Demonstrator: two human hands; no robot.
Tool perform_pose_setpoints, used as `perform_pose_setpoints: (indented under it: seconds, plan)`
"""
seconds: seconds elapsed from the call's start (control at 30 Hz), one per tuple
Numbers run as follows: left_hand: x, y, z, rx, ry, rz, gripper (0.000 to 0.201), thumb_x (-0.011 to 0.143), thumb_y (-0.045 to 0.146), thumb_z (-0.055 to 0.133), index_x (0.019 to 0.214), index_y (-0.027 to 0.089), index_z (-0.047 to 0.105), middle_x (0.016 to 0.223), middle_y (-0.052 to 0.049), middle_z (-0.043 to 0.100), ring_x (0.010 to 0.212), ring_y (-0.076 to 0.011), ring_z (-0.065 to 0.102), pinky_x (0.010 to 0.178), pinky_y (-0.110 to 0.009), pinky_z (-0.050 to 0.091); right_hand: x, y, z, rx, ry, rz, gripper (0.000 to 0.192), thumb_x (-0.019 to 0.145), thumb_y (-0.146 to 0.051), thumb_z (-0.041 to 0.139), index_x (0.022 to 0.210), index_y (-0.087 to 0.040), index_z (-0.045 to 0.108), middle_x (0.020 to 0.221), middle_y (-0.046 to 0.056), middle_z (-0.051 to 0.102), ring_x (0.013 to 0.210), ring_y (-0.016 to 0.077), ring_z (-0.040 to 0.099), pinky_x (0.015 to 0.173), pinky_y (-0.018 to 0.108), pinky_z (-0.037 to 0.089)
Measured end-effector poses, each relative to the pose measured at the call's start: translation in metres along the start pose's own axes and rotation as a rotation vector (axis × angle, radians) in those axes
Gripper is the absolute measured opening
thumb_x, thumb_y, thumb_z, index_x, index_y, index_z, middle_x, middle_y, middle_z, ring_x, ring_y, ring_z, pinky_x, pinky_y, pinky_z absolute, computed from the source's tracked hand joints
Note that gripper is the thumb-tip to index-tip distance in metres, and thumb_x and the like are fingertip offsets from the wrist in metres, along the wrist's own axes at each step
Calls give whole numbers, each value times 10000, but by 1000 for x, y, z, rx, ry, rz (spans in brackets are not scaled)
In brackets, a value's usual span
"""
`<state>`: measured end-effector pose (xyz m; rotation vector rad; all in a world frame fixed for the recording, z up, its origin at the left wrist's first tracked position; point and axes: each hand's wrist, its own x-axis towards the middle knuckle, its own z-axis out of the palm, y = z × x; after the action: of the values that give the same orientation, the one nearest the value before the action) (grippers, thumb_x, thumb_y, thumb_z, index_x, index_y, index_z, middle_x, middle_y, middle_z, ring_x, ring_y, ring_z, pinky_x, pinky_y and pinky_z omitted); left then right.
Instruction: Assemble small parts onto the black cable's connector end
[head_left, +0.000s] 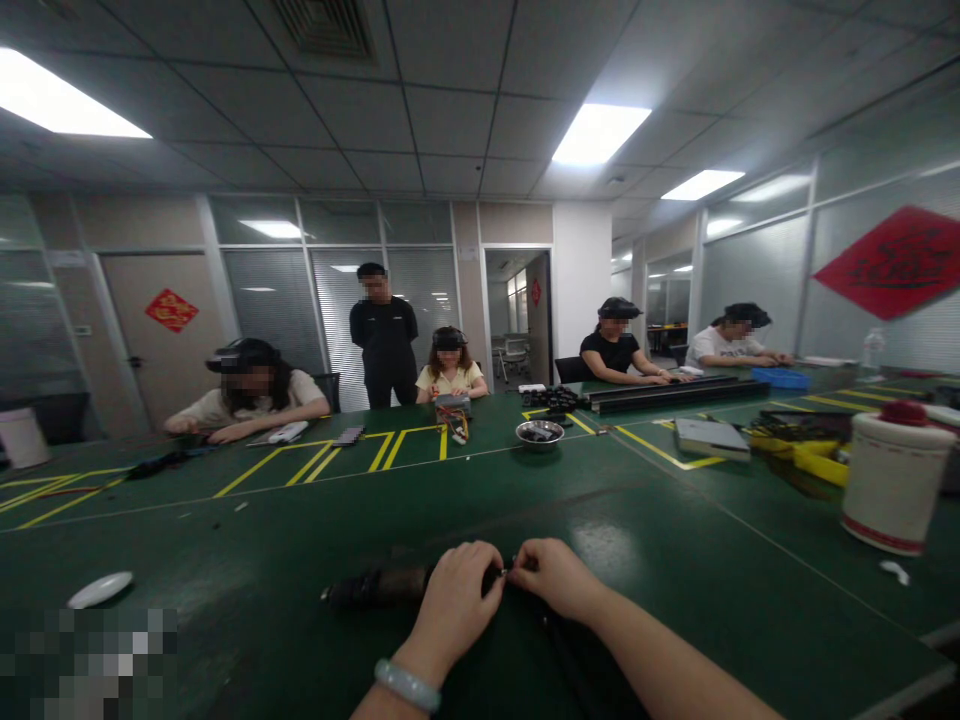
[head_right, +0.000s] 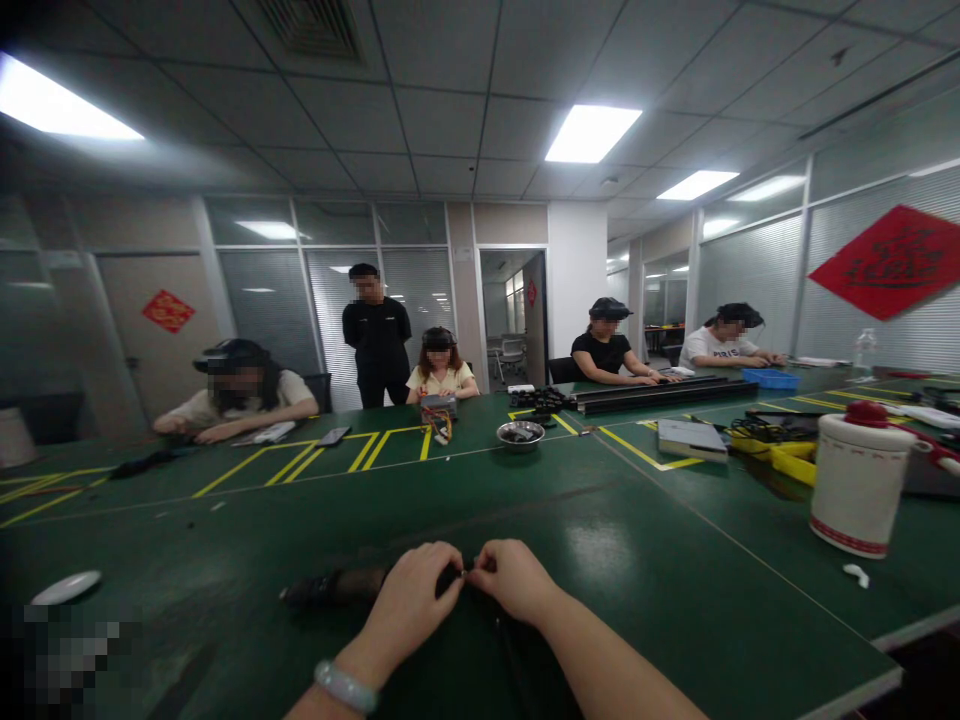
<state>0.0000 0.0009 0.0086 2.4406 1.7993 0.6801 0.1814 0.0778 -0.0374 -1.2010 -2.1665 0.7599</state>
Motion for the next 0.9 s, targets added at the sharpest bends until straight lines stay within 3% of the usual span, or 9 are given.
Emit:
perform_pose_setpoints:
  seconds: [0.67, 0.9]
  plan:
    - [0, -3, 3, -34, -2, 4, 166, 883, 273, 480, 995, 246, 600, 1008, -7, 615, 933, -178, 545, 826, -303, 368, -1, -7, -3, -20, -11, 23, 121, 792, -287, 663, 820, -176, 701, 764, 18, 707, 673, 133, 606, 564, 198, 370]
    - [2, -5, 6, -26, 24, 30, 127, 837, 209, 511, 928, 243, 593, 962, -3, 619, 907, -181, 543, 817, -299, 363, 0, -5, -2, -28, 11, -8, 141, 786, -315, 672, 795, -177, 697, 752, 14, 704, 673, 134, 602, 562, 199, 366]
